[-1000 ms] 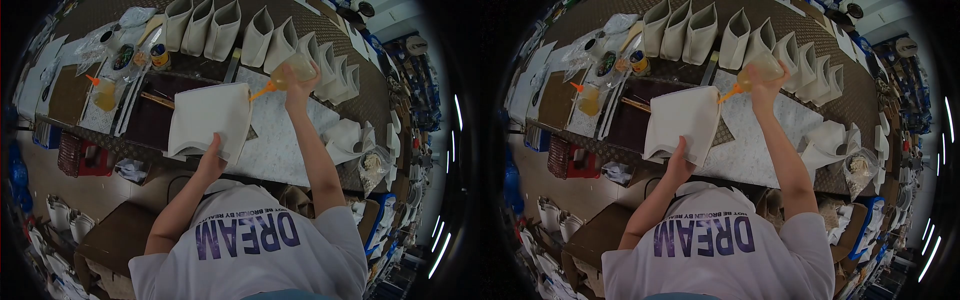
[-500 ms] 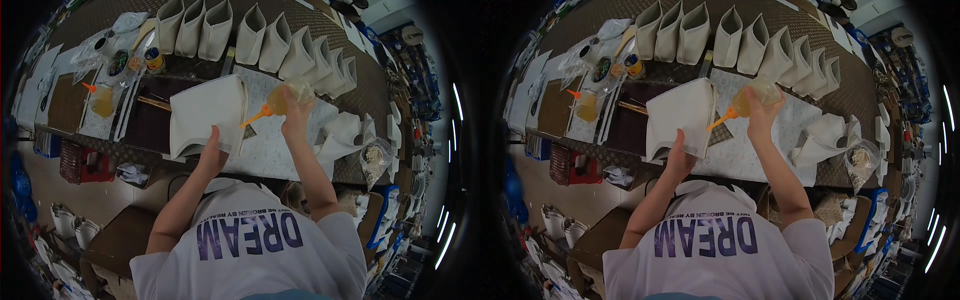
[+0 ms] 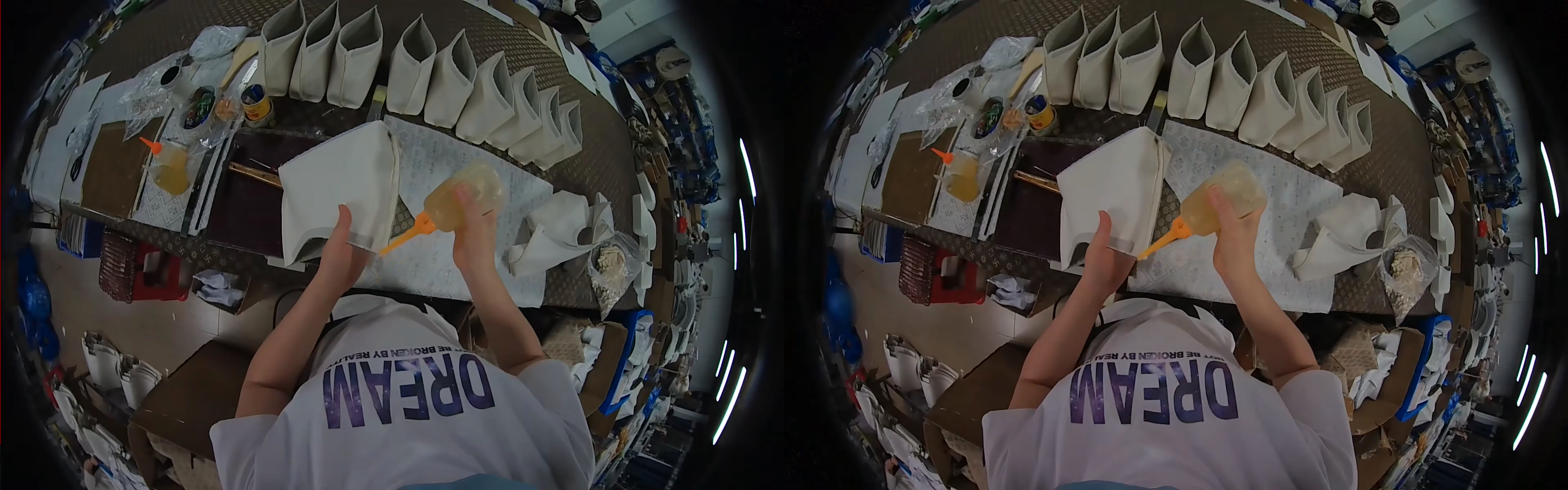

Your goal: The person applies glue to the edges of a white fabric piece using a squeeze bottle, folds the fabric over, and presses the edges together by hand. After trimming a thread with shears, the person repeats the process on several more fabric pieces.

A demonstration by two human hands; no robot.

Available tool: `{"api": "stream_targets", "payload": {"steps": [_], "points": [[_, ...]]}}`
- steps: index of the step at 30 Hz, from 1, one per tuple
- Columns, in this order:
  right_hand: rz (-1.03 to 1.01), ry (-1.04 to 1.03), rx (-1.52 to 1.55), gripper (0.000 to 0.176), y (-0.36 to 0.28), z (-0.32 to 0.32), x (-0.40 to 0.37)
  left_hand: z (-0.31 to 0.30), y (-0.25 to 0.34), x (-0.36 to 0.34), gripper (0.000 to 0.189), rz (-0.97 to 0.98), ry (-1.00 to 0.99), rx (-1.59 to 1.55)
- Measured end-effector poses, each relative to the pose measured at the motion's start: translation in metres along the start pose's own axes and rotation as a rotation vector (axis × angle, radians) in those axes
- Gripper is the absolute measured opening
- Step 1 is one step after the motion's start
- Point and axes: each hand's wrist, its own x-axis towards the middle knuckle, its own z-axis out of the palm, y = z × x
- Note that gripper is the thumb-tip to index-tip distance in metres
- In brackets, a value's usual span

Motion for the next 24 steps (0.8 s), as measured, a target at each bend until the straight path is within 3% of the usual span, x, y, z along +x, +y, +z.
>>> {"api": "stream_targets", "payload": {"steps": [4, 7, 13, 24], "points": [[-0.15, -0.006, -0.073, 0.078, 0.001, 0.003, 0.05, -0.004, 0.001, -0.004, 0.056, -0.012, 0.008, -0.043], [-0.26, -0.01, -0.073, 0.082, -0.008, 0.012, 0.092, -0.006, 0.004, -0.014, 0.057, -0.061, 0.12, -0.03], [-0.503, 0.115, -0.163, 0.086, -0.002, 0.037, 0.141, -0.012, 0.011, -0.02, 0.06, -0.103, 0.188, 0.003], [-0.254, 0.058, -0.06, 0.077, 0.0, 0.02, 0.068, -0.003, 0.011, -0.005, 0.06, -0.02, 0.086, -0.05]]}}
